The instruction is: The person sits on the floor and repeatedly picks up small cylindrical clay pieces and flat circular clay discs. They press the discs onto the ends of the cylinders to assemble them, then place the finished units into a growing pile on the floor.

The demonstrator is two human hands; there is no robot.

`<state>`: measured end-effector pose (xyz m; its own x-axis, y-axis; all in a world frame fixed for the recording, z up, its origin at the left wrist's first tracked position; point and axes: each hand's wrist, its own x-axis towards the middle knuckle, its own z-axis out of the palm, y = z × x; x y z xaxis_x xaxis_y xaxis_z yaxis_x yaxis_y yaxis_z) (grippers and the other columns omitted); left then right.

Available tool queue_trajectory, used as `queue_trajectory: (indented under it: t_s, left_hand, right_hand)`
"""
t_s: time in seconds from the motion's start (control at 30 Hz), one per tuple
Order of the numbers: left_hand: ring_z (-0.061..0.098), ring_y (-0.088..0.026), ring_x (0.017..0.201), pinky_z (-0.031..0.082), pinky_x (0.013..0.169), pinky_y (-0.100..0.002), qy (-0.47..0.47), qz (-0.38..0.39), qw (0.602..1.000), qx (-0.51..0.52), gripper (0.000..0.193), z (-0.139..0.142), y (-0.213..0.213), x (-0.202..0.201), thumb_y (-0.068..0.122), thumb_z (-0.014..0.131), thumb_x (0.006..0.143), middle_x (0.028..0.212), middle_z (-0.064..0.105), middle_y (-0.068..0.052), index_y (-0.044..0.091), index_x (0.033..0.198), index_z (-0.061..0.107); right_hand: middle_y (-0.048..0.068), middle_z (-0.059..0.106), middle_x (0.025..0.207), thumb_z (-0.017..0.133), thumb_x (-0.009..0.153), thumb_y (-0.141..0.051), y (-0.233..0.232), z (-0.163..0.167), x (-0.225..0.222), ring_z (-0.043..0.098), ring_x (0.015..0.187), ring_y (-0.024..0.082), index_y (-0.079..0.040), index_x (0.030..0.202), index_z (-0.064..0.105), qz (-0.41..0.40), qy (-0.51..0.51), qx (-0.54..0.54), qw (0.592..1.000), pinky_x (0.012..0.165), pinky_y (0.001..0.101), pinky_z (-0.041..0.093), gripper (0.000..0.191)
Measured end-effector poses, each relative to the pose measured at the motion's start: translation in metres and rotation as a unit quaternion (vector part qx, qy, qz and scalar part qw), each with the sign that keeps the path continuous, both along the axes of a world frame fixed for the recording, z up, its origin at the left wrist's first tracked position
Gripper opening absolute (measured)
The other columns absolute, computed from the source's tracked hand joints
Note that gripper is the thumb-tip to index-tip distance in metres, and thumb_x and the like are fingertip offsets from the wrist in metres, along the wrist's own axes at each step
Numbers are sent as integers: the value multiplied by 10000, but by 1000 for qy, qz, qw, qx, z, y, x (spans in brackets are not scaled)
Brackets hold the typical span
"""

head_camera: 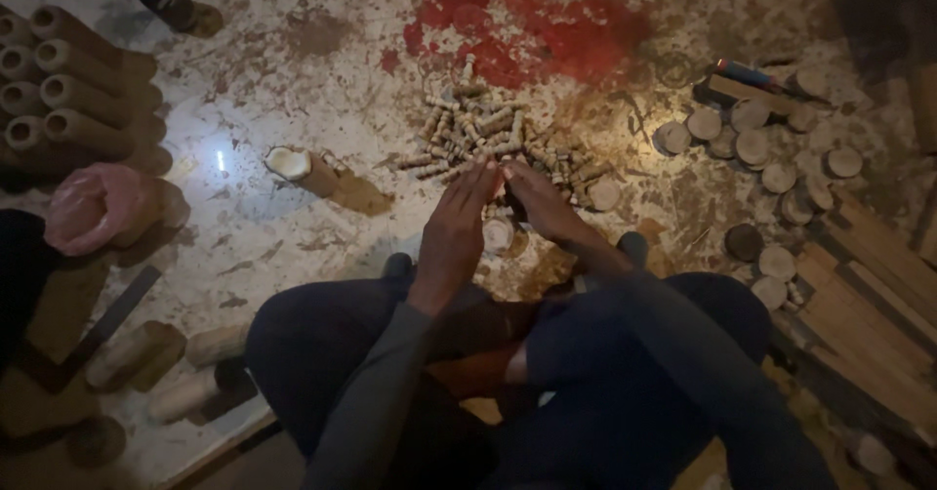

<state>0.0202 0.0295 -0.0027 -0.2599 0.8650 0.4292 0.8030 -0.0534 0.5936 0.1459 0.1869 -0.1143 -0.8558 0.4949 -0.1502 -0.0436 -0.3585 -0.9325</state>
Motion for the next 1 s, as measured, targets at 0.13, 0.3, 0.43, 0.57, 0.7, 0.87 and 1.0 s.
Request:
queue_trajectory:
  t_s: [0.13, 0.3, 0.43, 0.57, 0.7, 0.87, 1.0]
  left_hand:
    - [516, -404, 1393, 460, 1127, -471, -23, 0, 1000, -13, 614, 2, -3, -3, -132, 489, 893, 1485, 561, -222, 14, 1489, 507]
    - [530, -415, 1363, 464, 1112, -477, -21, 1, 1000, -18, 668, 1, -5, -1, -160, 465, 855, 1465, 566, -245, -7, 1504, 497]
    - [538, -388, 1381, 475, 1130, -464, -47, -13, 999, -6, 605, -2, -5, -2, -144, 481, 900, 1457, 585, -213, 26, 1479, 529]
    - [530, -394, 1387, 467, 1124, -462, -25, -18, 1000, 7, 607, -7, -5, -2, -148, 480, 899, 1470, 580, -210, 30, 1476, 535]
    - [540, -380, 1392, 468, 1141, -450, 2, -18, 1000, 10, 595, -10, -4, -1, -129, 505, 899, 1492, 574, -205, 40, 1468, 542]
    - [544, -392, 1367, 459, 1133, -464, 22, 4, 1000, -1, 578, -11, -3, -1, -99, 527, 895, 1458, 589, -216, 26, 1459, 545]
    - [574, -393, 1357, 477, 1141, -453, -26, 8, 1000, -3, 546, -12, -3, -3, -96, 523, 921, 1432, 620, -206, 32, 1451, 541]
  right_hand:
    - [167, 490, 1486, 451, 1178, -315, -2, 4, 5, 440, 1363, 253, 64, 1501, 468, 9, -104, 306, 946, 1123, 388, 350, 498]
    - [140, 533, 1468, 396, 1143, -369, -1, 9, 11, 515, 1310, 204, 16, 1526, 452, 39, -153, 313, 936, 1100, 341, 410, 546]
    - [150, 629, 1283, 414, 1152, -350, 2, 8, 13, 568, 1127, 218, 27, 1436, 520, 31, -98, 234, 967, 999, 333, 478, 483]
    - [158, 586, 1319, 429, 1154, -309, 0, 8, 14, 554, 1180, 240, 42, 1413, 516, 51, -126, 278, 951, 1015, 343, 459, 445]
    - [195, 663, 1289, 429, 1123, -305, -1, 18, 12, 608, 1190, 289, 26, 1407, 548, 43, -113, 256, 959, 1025, 364, 480, 452]
    - [218, 594, 1442, 417, 1108, -285, -7, 34, 10, 577, 1310, 318, 5, 1509, 455, 43, -126, 372, 919, 1102, 392, 433, 496]
    - [186, 533, 1530, 429, 1113, -324, -14, 29, 9, 521, 1416, 302, -3, 1565, 377, 61, -141, 359, 920, 1156, 381, 407, 557]
